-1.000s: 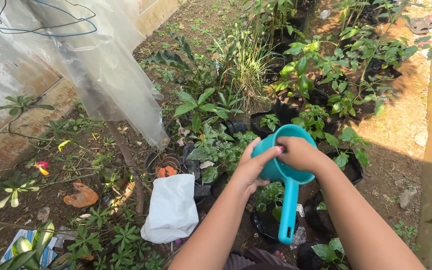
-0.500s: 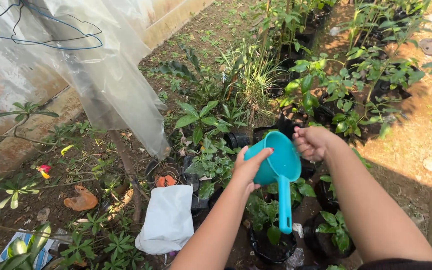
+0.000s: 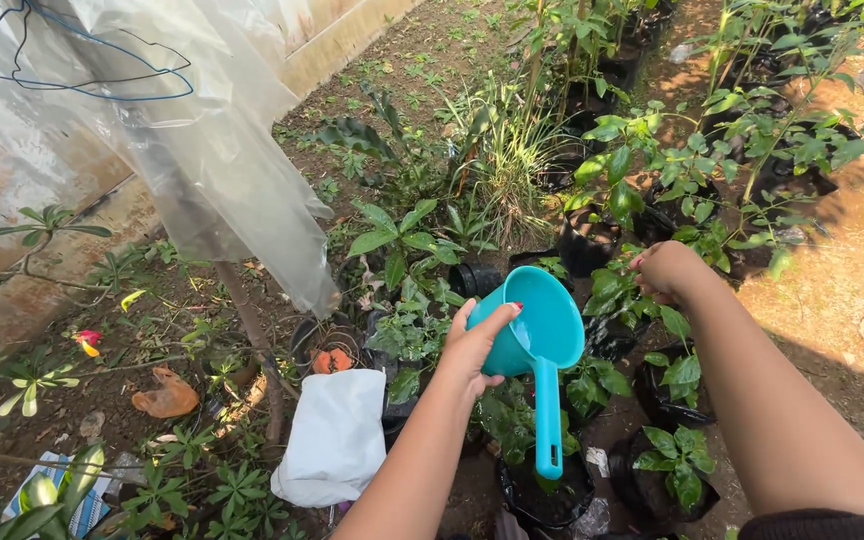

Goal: Watering small plants in polybags using a hand dipper and a bucket of water.

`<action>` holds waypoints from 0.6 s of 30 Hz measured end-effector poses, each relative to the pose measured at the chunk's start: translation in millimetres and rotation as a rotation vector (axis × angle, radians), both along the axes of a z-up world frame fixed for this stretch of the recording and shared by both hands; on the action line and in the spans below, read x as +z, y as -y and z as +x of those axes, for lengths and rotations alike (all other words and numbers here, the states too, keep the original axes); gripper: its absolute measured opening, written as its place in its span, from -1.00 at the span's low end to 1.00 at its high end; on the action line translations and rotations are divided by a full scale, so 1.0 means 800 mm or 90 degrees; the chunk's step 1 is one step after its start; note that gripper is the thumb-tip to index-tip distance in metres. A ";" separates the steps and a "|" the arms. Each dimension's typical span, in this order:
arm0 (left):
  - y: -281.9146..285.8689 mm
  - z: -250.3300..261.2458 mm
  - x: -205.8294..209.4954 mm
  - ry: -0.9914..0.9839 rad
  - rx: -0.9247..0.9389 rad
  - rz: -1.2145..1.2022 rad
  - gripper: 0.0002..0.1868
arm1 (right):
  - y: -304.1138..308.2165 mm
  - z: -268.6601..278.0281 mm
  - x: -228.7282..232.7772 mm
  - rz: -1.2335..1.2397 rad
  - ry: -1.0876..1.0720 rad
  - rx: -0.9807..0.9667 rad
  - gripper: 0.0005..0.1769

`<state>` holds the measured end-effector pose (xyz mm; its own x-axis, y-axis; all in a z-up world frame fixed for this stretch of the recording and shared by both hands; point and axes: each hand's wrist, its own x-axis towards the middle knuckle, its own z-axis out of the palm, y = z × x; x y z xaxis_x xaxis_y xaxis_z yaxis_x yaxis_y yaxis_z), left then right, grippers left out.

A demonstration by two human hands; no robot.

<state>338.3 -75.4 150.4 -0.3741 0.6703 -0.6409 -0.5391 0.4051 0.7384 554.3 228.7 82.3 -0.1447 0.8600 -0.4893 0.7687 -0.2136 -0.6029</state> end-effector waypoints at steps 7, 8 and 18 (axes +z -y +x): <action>-0.005 0.007 0.003 -0.010 -0.033 0.007 0.29 | 0.093 0.002 0.077 0.320 0.120 0.131 -0.76; -0.007 0.011 0.004 -0.004 -0.048 0.011 0.30 | 0.116 0.001 0.096 0.300 0.029 0.122 -0.75; -0.051 0.125 0.045 0.027 -0.262 0.097 0.29 | 0.152 0.070 0.033 0.307 0.206 0.441 -0.67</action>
<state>438.2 -35.0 186.5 -0.0311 0.8459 -0.5324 -0.3865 0.4811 0.7869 610.5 107.2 108.6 -0.6245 0.7535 -0.2054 0.7786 0.5799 -0.2398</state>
